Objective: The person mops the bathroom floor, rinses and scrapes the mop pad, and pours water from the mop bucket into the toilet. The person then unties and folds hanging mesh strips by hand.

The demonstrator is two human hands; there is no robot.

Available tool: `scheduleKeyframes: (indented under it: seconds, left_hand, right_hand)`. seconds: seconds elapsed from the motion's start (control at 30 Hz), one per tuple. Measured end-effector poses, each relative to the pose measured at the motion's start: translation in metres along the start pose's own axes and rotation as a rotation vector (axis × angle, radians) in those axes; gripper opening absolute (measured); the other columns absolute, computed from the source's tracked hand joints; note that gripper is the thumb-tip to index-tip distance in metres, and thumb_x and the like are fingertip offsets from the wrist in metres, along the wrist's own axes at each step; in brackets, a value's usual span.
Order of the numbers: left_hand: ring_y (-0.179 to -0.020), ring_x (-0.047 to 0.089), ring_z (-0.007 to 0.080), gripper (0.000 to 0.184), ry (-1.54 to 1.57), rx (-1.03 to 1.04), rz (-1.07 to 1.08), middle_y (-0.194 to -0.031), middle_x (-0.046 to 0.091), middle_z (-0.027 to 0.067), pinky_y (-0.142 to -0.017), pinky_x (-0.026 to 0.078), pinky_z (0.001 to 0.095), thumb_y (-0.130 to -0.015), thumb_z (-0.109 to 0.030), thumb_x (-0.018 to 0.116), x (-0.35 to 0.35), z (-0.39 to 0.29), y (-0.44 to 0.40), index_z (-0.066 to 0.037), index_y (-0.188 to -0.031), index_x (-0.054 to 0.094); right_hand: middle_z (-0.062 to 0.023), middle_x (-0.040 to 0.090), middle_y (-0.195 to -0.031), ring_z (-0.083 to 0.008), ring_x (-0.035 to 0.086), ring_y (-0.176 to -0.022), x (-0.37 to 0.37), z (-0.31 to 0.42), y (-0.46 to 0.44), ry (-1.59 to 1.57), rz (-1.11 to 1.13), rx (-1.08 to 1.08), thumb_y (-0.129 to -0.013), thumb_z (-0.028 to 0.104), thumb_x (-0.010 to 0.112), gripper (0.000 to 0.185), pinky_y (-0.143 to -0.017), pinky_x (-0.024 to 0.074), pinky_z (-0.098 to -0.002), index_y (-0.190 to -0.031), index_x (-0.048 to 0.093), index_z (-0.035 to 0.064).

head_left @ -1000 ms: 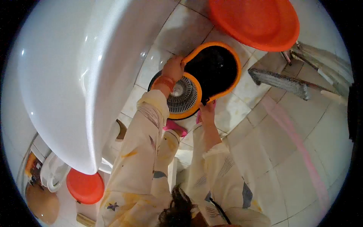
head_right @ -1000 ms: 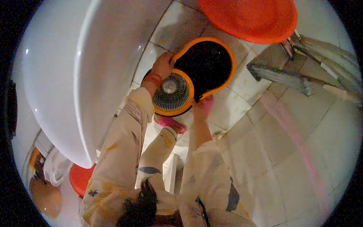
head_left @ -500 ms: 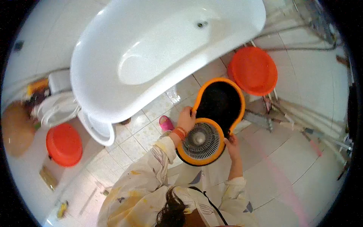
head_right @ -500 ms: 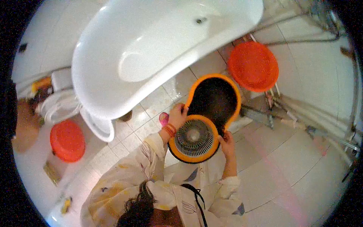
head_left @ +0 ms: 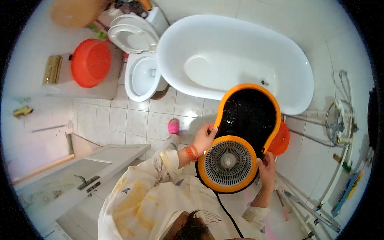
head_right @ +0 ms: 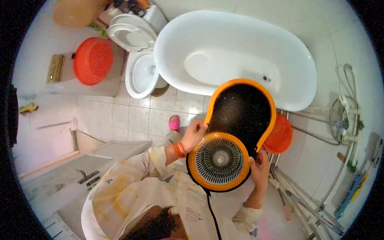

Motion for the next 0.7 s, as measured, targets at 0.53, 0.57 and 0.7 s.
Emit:
scheduleKeyframes:
  seconds: [0.53, 0.57, 0.7]
  left_hand:
    - [-0.077, 0.05, 0.0131, 0.021, 0.409, -0.057, -0.538, -0.09, 0.054, 0.0054, -0.07, 0.044, 0.0257, -0.091, -0.013, 0.047, -0.103, -0.149, 0.252, 0.002, -0.105, 0.05]
    - [-0.076, 0.052, 0.0141, 0.022, 0.411, -0.067, -0.571, -0.091, 0.056, 0.0065, -0.068, 0.046, 0.0263, -0.09, -0.013, 0.048, -0.107, -0.152, 0.275, 0.003, -0.104, 0.05]
    - [-0.069, 0.056, 0.0162, 0.021, 0.449, -0.195, -0.517, -0.084, 0.059, 0.0094, -0.061, 0.047, 0.0285, -0.087, -0.012, 0.051, -0.114, -0.131, 0.304, 0.007, -0.097, 0.054]
  right_hand:
    - [-0.0151, 0.058, -0.111, -0.0236, 0.055, -0.098, -0.028, 0.219, 0.009, 0.225, 0.709, -0.253, -0.082, 0.013, 0.055, 0.033, -0.087, 0.0405, -0.0341, -0.111, 0.052, -0.0027]
    - [-0.0082, 0.058, -0.098, -0.0163, 0.053, -0.087, -0.029, 0.23, 0.021, 0.226, 0.762, -0.314, -0.083, 0.011, 0.055, 0.028, -0.079, 0.041, -0.029, -0.108, 0.052, -0.0018]
    - [-0.0035, 0.059, -0.081, -0.0099, 0.051, -0.071, -0.029, 0.274, 0.052, 0.407, 0.82, -0.312, -0.085, 0.008, 0.051, 0.027, -0.067, 0.0422, -0.0249, -0.112, 0.053, 0.0033]
Point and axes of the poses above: each hand's wrist, its own y-axis away from the middle knuckle, its own x-axis out of the palm, z = x × y, the point moved 7 cm from there along -y, towards the middle knuckle
